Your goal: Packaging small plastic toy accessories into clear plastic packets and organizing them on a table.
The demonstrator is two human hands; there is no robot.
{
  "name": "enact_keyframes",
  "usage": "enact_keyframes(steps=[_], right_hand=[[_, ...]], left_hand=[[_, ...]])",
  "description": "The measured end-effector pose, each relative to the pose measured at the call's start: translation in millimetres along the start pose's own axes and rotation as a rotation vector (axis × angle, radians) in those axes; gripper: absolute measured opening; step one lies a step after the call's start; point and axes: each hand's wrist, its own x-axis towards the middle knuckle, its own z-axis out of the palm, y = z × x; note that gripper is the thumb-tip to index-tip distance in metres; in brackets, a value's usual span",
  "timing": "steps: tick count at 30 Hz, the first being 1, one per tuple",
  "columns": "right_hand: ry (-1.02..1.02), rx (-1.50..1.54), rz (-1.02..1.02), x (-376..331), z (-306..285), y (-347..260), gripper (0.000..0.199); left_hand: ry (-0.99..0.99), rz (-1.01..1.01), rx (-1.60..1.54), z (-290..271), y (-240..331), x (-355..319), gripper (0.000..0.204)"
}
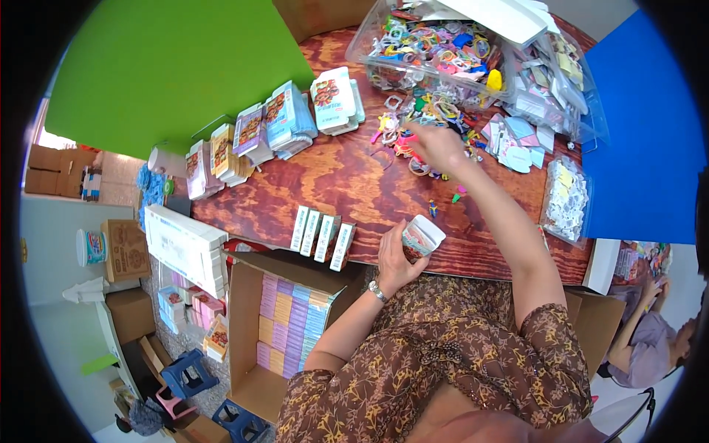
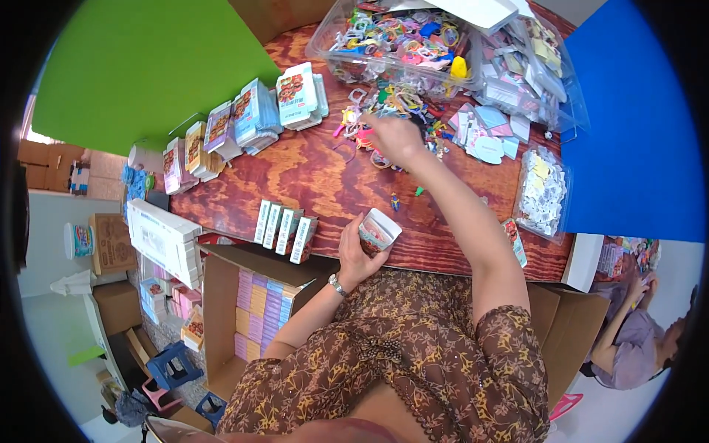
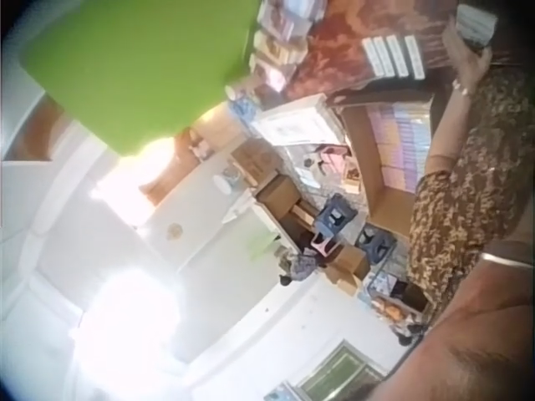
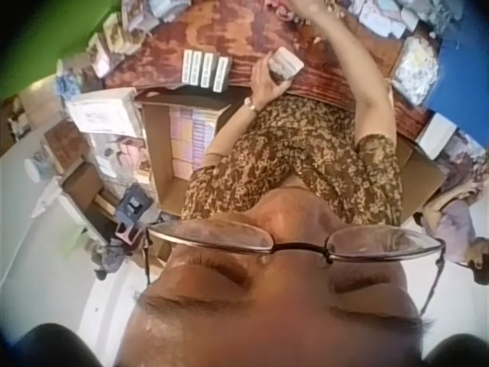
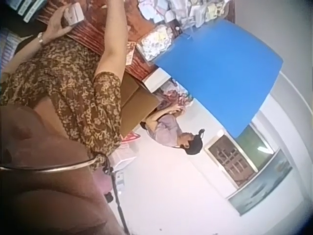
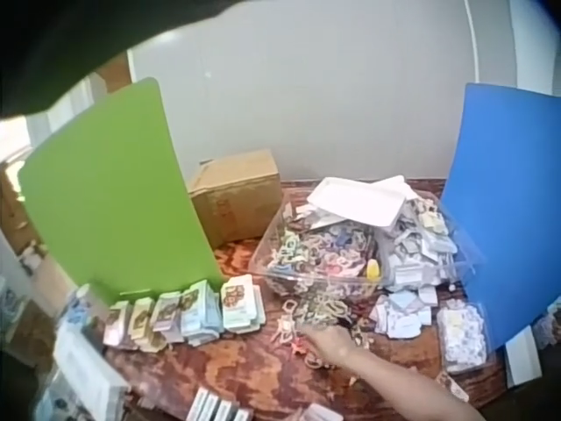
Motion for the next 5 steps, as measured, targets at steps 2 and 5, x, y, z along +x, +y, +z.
enact_keyframes(steps=[2,5], right_hand=[[-0.016,0.053,-0.023,-10.7,3.4,-9.5,0.025],[-0.122,0.053,-0.010,-23.3,-26.8,-3.1,0.023]], left_hand=[[0.003,0.016,-0.017,-0.3,-3.4,-0.5,0.090],[-0.014,0.000,-0.020,-1.6,-4.3,-2.2,0.094]])
